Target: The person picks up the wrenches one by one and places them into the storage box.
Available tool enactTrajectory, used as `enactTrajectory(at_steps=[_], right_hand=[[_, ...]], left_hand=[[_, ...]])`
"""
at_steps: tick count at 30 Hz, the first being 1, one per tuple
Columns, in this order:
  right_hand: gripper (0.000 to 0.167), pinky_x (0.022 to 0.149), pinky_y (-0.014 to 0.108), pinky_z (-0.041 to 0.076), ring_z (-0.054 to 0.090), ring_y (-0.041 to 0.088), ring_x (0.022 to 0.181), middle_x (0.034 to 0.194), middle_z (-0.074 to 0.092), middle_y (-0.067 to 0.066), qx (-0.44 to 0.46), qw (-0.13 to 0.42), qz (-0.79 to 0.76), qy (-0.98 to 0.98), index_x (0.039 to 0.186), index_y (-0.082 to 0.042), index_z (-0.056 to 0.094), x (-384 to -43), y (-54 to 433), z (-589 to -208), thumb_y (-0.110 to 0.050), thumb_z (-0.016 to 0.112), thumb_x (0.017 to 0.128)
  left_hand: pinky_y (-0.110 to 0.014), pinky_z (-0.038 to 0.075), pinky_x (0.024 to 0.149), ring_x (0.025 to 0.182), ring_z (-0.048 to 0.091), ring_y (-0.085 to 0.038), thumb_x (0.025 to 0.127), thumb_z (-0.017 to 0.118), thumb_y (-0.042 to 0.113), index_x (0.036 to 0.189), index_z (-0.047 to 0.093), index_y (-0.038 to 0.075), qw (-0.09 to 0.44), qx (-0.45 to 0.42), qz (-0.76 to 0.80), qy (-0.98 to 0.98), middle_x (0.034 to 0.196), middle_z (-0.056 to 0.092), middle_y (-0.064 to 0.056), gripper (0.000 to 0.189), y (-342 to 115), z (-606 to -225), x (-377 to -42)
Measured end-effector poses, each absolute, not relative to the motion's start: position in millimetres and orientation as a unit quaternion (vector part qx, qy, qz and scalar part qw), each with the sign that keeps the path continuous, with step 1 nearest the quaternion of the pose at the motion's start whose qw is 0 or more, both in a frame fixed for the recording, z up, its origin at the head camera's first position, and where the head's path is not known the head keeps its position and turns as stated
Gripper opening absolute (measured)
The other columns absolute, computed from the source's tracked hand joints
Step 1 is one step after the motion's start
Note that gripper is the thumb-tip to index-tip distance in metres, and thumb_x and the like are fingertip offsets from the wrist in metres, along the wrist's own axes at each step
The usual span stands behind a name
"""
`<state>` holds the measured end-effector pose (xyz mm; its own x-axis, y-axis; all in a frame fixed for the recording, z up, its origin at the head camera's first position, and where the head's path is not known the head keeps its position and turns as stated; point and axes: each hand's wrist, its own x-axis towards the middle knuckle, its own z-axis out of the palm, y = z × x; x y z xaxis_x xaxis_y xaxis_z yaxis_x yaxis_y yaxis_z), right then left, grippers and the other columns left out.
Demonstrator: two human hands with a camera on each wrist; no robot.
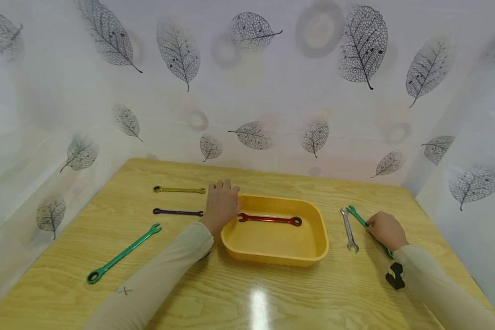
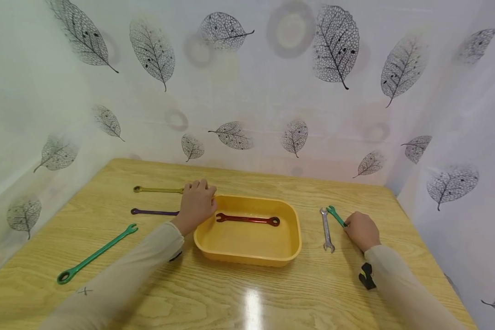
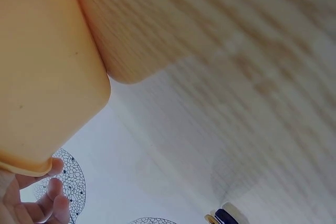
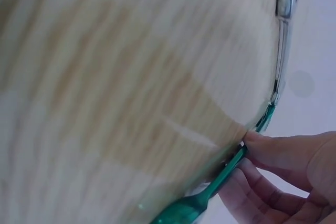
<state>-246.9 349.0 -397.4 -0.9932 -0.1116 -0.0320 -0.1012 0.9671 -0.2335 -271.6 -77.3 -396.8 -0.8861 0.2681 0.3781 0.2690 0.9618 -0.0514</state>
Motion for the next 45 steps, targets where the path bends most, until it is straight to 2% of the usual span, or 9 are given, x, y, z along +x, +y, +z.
enactTrajectory(at_steps=[8, 21, 28, 39, 45], right_hand=[[0.025, 0.063, 0.044, 0.052, 0.066, 0.035, 0.073, 0.088, 0.068, 0.028, -0.060, 0.009, -0.127, 0.990, 0.096, 0.013, 0.068, -247, 352, -399, -0.007, 0.067, 0.081], [0.023, 0.066, 0.047, 0.051, 0.064, 0.036, 0.075, 0.090, 0.068, 0.028, -0.067, 0.007, -0.128, 0.989, 0.096, 0.011, 0.068, -249, 357, -403, -0.007, 0.065, 0.082], [0.025, 0.066, 0.048, 0.051, 0.064, 0.036, 0.075, 0.088, 0.068, 0.027, -0.067, -0.004, -0.127, 0.990, 0.097, 0.011, 0.068, -246, 362, -402, -0.008, 0.066, 0.082], [0.027, 0.055, 0.037, 0.047, 0.055, 0.014, 0.055, 0.076, 0.066, 0.018, -0.074, -0.004, -0.147, 0.986, 0.101, 0.013, 0.066, -243, 368, -391, -0.007, 0.062, 0.083], [0.025, 0.052, 0.031, 0.044, 0.053, 0.013, 0.054, 0.073, 0.065, 0.013, -0.097, -0.007, -0.148, 0.984, 0.100, 0.012, 0.066, -244, 371, -388, -0.005, 0.064, 0.083]], left_hand=[[-0.041, 0.042, 0.078, 0.083, 0.050, -0.025, 0.086, 0.059, 0.025, 0.099, 0.066, 0.013, 0.195, -0.136, -0.001, -0.971, 0.095, 0.057, -0.010, 0.019, -77, -398, -271], [-0.039, 0.041, 0.074, 0.080, 0.049, -0.024, 0.085, 0.060, 0.024, 0.096, 0.066, 0.013, 0.217, -0.140, -0.004, -0.966, 0.091, 0.057, -0.009, 0.016, -77, -403, -271], [-0.040, 0.041, 0.075, 0.081, 0.049, -0.025, 0.085, 0.060, 0.024, 0.098, 0.066, 0.013, 0.207, -0.139, -0.003, -0.968, 0.094, 0.058, -0.010, 0.018, -76, -402, -270], [-0.041, 0.042, 0.078, 0.084, 0.051, -0.026, 0.085, 0.060, 0.023, 0.101, 0.066, 0.012, 0.199, -0.138, -0.013, -0.970, 0.097, 0.058, -0.011, 0.020, -78, -398, -271], [-0.041, 0.042, 0.079, 0.084, 0.050, -0.026, 0.085, 0.061, 0.023, 0.099, 0.066, 0.012, 0.198, -0.138, -0.012, -0.970, 0.095, 0.058, -0.010, 0.019, -78, -397, -271]])
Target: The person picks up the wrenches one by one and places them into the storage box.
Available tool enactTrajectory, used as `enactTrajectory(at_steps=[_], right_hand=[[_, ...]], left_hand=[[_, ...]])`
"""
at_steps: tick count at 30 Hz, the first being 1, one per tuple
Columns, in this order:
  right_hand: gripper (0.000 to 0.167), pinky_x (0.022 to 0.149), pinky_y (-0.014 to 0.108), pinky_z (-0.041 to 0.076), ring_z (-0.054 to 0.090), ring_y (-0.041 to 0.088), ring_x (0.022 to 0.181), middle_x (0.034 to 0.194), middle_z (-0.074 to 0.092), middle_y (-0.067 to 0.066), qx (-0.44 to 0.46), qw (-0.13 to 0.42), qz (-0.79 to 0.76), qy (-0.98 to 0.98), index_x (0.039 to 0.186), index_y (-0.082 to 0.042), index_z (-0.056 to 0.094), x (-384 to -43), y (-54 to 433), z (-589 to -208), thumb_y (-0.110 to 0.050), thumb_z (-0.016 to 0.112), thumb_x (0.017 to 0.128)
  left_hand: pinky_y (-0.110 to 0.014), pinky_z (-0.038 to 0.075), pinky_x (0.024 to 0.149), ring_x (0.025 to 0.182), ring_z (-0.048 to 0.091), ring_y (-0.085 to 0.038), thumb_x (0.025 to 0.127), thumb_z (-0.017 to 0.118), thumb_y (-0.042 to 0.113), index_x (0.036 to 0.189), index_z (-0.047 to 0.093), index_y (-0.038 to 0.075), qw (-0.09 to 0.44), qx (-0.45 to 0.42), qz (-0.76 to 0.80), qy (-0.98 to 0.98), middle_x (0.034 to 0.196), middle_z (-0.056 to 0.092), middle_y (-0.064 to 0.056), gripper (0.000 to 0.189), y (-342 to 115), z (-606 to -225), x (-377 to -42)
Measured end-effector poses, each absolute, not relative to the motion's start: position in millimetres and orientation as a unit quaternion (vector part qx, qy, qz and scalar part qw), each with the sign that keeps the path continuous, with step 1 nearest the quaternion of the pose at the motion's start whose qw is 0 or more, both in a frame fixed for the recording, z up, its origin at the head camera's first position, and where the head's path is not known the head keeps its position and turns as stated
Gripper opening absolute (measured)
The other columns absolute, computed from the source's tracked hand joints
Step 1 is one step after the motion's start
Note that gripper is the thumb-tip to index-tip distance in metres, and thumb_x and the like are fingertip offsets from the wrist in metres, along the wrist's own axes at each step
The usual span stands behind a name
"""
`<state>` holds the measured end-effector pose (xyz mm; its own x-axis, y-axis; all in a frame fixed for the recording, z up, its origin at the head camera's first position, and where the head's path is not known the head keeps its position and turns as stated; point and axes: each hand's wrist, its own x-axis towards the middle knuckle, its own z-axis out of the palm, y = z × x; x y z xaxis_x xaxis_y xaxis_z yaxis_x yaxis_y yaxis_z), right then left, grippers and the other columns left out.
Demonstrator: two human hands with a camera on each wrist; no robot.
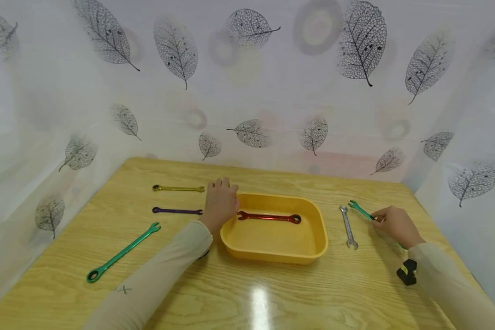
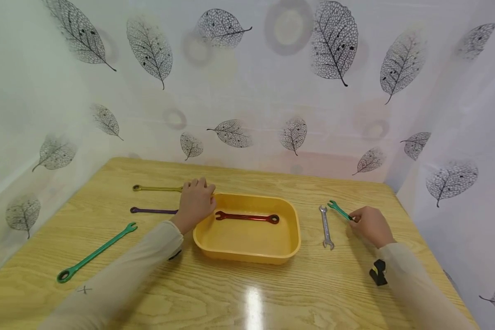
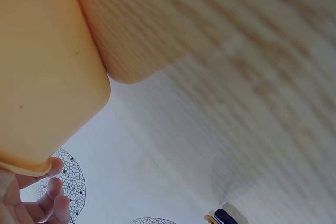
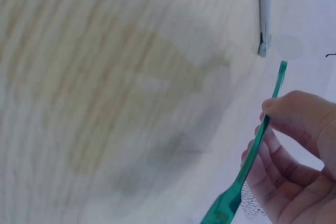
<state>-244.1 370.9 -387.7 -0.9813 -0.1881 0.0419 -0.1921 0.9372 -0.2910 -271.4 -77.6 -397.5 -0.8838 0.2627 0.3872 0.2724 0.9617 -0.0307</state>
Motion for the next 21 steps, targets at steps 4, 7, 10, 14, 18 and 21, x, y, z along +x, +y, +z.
enactTrajectory(at_steps=[4, 7, 10, 14, 18, 21], right_hand=[[0.023, 0.051, 0.029, 0.043, 0.054, 0.013, 0.057, 0.071, 0.064, 0.009, 0.111, 0.005, 0.141, -0.984, 0.099, 0.011, 0.068, -246, 371, -385, -0.005, 0.064, 0.082], [0.023, 0.052, 0.029, 0.043, 0.054, 0.012, 0.059, 0.070, 0.064, 0.007, 0.117, 0.004, 0.135, -0.984, 0.098, 0.010, 0.068, -247, 370, -382, -0.005, 0.065, 0.081], [0.023, 0.052, 0.028, 0.043, 0.054, 0.012, 0.060, 0.071, 0.063, 0.006, 0.129, 0.003, 0.128, -0.983, 0.098, 0.009, 0.068, -246, 369, -378, -0.005, 0.065, 0.081], [0.021, 0.050, 0.025, 0.042, 0.053, 0.010, 0.058, 0.070, 0.063, 0.005, 0.150, 0.009, 0.112, -0.982, 0.096, 0.009, 0.069, -245, 366, -371, -0.005, 0.066, 0.081], [0.020, 0.049, 0.023, 0.041, 0.051, 0.008, 0.056, 0.068, 0.062, 0.004, 0.162, 0.010, 0.103, -0.981, 0.095, 0.008, 0.070, -244, 362, -361, -0.005, 0.066, 0.080], [0.020, 0.049, 0.023, 0.040, 0.049, 0.006, 0.056, 0.068, 0.061, 0.001, 0.170, 0.010, 0.099, -0.980, 0.096, 0.007, 0.071, -243, 358, -353, -0.005, 0.066, 0.080]], left_hand=[[-0.041, 0.042, 0.079, 0.084, 0.050, -0.026, 0.085, 0.061, 0.023, 0.100, 0.066, 0.012, 0.196, -0.136, -0.011, -0.971, 0.095, 0.058, -0.010, 0.019, -77, -397, -271], [-0.042, 0.043, 0.079, 0.084, 0.051, -0.026, 0.085, 0.060, 0.023, 0.101, 0.066, 0.012, 0.197, -0.136, -0.011, -0.971, 0.095, 0.058, -0.010, 0.020, -77, -398, -272], [-0.042, 0.043, 0.079, 0.085, 0.051, -0.026, 0.085, 0.060, 0.023, 0.101, 0.067, 0.012, 0.199, -0.136, -0.011, -0.970, 0.095, 0.058, -0.010, 0.020, -77, -398, -272], [-0.041, 0.043, 0.080, 0.085, 0.050, -0.026, 0.086, 0.060, 0.023, 0.101, 0.066, 0.012, 0.195, -0.133, -0.006, -0.972, 0.095, 0.058, -0.010, 0.020, -77, -397, -272], [-0.042, 0.043, 0.081, 0.086, 0.050, -0.025, 0.086, 0.059, 0.024, 0.102, 0.066, 0.013, 0.187, -0.130, -0.005, -0.974, 0.097, 0.057, -0.010, 0.021, -77, -397, -272], [-0.041, 0.043, 0.081, 0.086, 0.050, -0.025, 0.086, 0.059, 0.024, 0.102, 0.066, 0.013, 0.187, -0.131, -0.005, -0.974, 0.097, 0.057, -0.009, 0.021, -77, -397, -273]])
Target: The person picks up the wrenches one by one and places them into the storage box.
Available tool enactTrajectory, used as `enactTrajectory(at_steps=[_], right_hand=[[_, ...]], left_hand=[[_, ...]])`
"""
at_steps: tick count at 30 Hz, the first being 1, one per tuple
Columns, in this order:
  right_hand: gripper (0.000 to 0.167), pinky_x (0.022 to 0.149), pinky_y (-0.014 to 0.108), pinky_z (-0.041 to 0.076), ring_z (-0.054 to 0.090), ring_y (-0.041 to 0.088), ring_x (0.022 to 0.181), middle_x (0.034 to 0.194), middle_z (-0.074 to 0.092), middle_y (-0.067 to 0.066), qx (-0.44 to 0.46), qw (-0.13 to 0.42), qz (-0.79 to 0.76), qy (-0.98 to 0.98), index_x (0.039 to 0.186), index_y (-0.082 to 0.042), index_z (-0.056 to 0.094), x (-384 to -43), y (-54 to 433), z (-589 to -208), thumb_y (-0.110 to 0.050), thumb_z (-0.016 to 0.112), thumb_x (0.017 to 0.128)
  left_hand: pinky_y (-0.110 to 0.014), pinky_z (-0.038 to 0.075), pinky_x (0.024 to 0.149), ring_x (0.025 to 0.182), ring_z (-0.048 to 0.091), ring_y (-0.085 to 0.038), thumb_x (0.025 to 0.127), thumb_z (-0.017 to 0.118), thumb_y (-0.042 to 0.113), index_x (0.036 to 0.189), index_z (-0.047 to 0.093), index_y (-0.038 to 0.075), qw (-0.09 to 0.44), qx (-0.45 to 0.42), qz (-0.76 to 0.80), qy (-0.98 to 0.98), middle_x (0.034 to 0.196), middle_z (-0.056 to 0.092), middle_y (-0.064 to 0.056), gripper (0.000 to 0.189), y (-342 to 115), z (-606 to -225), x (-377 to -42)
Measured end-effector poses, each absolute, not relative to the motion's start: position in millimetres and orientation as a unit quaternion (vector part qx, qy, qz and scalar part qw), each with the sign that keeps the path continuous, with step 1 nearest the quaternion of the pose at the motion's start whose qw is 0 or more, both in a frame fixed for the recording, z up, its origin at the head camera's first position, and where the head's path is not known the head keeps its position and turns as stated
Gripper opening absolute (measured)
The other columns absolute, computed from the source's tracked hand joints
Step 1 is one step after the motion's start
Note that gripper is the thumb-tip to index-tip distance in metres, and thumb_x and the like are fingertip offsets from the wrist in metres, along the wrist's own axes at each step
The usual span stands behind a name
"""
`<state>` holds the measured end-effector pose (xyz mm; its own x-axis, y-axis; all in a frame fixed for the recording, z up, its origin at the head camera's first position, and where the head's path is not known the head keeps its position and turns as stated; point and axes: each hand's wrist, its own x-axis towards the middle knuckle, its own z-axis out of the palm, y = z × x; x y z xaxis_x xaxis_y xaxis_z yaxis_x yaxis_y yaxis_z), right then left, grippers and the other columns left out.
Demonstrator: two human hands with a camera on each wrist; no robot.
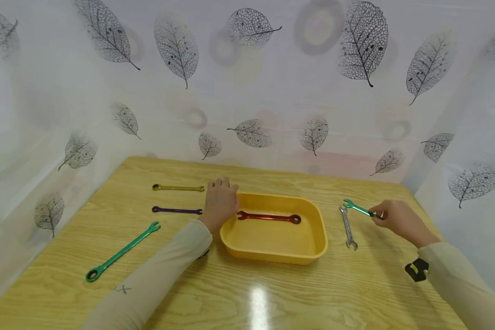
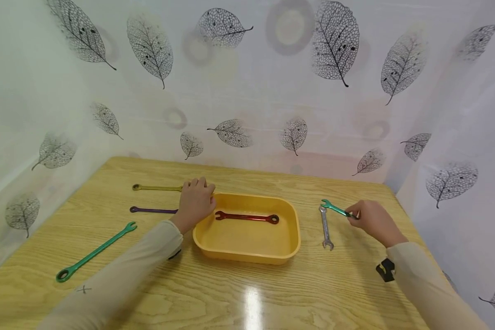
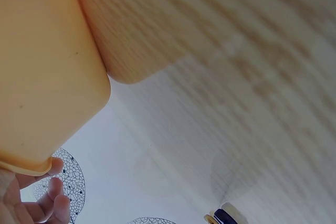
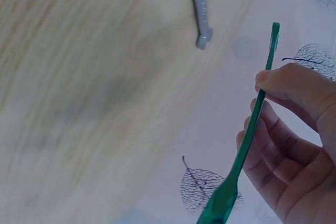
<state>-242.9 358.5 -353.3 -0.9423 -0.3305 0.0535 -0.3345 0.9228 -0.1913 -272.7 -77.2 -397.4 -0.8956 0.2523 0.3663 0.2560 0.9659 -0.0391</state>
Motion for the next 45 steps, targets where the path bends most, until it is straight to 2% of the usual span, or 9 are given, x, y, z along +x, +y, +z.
enactTrajectory(at_steps=[11, 23, 38, 45], right_hand=[[0.020, 0.048, 0.022, 0.038, 0.049, 0.003, 0.056, 0.068, 0.061, -0.002, 0.208, 0.012, 0.083, -0.975, 0.096, 0.004, 0.072, -245, 341, -319, -0.006, 0.070, 0.078], [0.018, 0.051, 0.021, 0.042, 0.050, -0.001, 0.059, 0.074, 0.065, -0.004, 0.259, 0.002, 0.072, -0.963, 0.094, -0.003, 0.074, -248, 315, -286, -0.003, 0.071, 0.077], [0.016, 0.053, 0.020, 0.045, 0.050, 0.002, 0.062, 0.074, 0.064, -0.006, 0.300, -0.005, 0.067, -0.951, 0.093, -0.007, 0.075, -247, 273, -269, -0.005, 0.071, 0.077], [0.014, 0.054, 0.020, 0.045, 0.050, 0.000, 0.061, 0.073, 0.065, -0.006, 0.352, 0.008, 0.074, -0.933, 0.090, -0.008, 0.076, -250, 249, -268, -0.004, 0.071, 0.077]], left_hand=[[-0.041, 0.043, 0.079, 0.084, 0.050, -0.025, 0.086, 0.059, 0.024, 0.102, 0.066, 0.012, 0.197, -0.133, -0.007, -0.971, 0.095, 0.057, -0.010, 0.021, -79, -396, -271], [-0.040, 0.043, 0.076, 0.083, 0.051, -0.025, 0.086, 0.059, 0.024, 0.100, 0.067, 0.014, 0.210, -0.135, 0.002, -0.968, 0.095, 0.058, -0.009, 0.019, -80, -399, -274], [-0.038, 0.042, 0.074, 0.079, 0.048, -0.023, 0.085, 0.061, 0.025, 0.101, 0.067, 0.014, 0.211, -0.137, 0.008, -0.968, 0.092, 0.057, -0.008, 0.021, -79, -400, -273], [-0.038, 0.042, 0.073, 0.078, 0.049, -0.023, 0.084, 0.062, 0.025, 0.101, 0.067, 0.014, 0.217, -0.137, 0.010, -0.966, 0.091, 0.057, -0.008, 0.020, -79, -401, -273]])
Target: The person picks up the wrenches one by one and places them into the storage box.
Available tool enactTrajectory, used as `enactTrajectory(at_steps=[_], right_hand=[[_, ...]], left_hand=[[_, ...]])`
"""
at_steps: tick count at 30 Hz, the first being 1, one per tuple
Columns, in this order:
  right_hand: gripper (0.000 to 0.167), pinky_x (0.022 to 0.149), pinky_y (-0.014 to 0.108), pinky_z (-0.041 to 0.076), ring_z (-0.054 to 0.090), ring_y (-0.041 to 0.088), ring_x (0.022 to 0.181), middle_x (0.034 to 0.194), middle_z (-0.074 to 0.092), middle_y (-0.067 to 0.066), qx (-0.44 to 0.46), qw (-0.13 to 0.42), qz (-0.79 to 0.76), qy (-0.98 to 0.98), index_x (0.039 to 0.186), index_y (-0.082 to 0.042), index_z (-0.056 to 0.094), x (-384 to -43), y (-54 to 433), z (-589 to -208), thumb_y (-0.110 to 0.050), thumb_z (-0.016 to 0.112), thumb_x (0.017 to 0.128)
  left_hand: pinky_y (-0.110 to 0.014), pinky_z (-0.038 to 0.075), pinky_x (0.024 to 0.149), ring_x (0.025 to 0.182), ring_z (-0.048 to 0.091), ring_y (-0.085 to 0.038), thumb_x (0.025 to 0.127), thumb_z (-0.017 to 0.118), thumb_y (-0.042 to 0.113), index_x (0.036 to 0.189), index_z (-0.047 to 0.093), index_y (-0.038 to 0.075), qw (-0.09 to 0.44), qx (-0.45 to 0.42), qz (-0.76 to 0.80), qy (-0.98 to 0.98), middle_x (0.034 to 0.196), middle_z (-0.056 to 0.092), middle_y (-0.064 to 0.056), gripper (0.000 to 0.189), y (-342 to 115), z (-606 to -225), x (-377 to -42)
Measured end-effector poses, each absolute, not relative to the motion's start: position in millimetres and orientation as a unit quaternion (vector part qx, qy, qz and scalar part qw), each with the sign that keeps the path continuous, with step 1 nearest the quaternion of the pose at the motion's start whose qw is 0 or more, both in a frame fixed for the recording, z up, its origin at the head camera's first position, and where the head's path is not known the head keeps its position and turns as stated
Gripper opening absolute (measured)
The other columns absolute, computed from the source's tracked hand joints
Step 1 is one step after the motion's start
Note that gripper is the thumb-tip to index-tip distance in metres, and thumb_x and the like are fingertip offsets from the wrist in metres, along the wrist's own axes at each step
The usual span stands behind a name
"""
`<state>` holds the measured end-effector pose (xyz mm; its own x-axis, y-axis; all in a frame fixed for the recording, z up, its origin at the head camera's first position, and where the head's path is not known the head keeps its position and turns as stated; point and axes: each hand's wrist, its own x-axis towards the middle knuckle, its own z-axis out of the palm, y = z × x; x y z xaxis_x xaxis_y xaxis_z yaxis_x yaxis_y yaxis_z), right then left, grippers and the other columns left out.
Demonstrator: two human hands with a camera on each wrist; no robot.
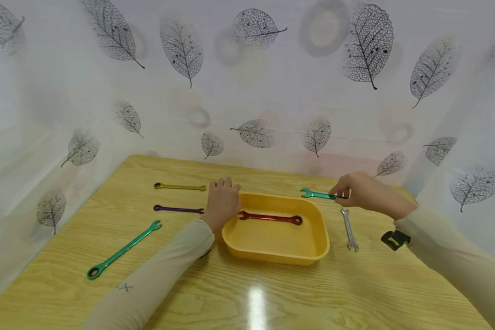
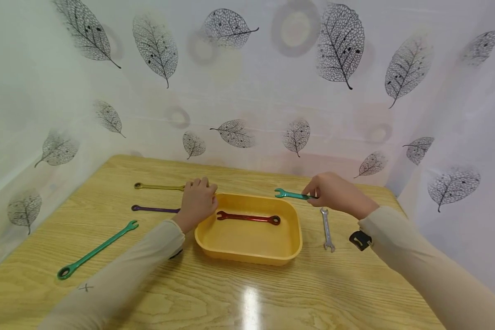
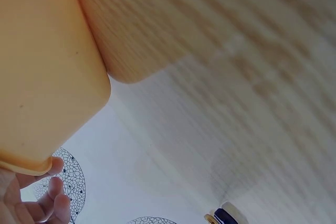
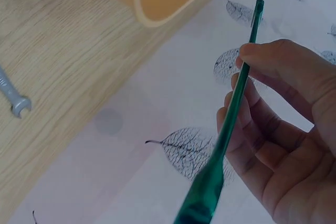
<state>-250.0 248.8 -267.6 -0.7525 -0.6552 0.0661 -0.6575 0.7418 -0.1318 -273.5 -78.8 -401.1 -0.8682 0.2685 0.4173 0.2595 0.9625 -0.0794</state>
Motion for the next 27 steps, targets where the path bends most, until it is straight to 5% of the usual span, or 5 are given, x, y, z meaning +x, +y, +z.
enactTrajectory(at_steps=[27], right_hand=[[0.014, 0.059, 0.019, 0.049, 0.058, 0.004, 0.062, 0.078, 0.072, 0.004, 0.445, -0.084, 0.084, -0.887, 0.091, -0.006, 0.076, -275, 150, -308, -0.005, 0.071, 0.078]], left_hand=[[-0.040, 0.044, 0.080, 0.087, 0.052, -0.024, 0.085, 0.062, 0.026, 0.107, 0.067, 0.014, 0.185, -0.128, 0.013, -0.974, 0.097, 0.058, -0.008, 0.026, -78, -397, -274]])
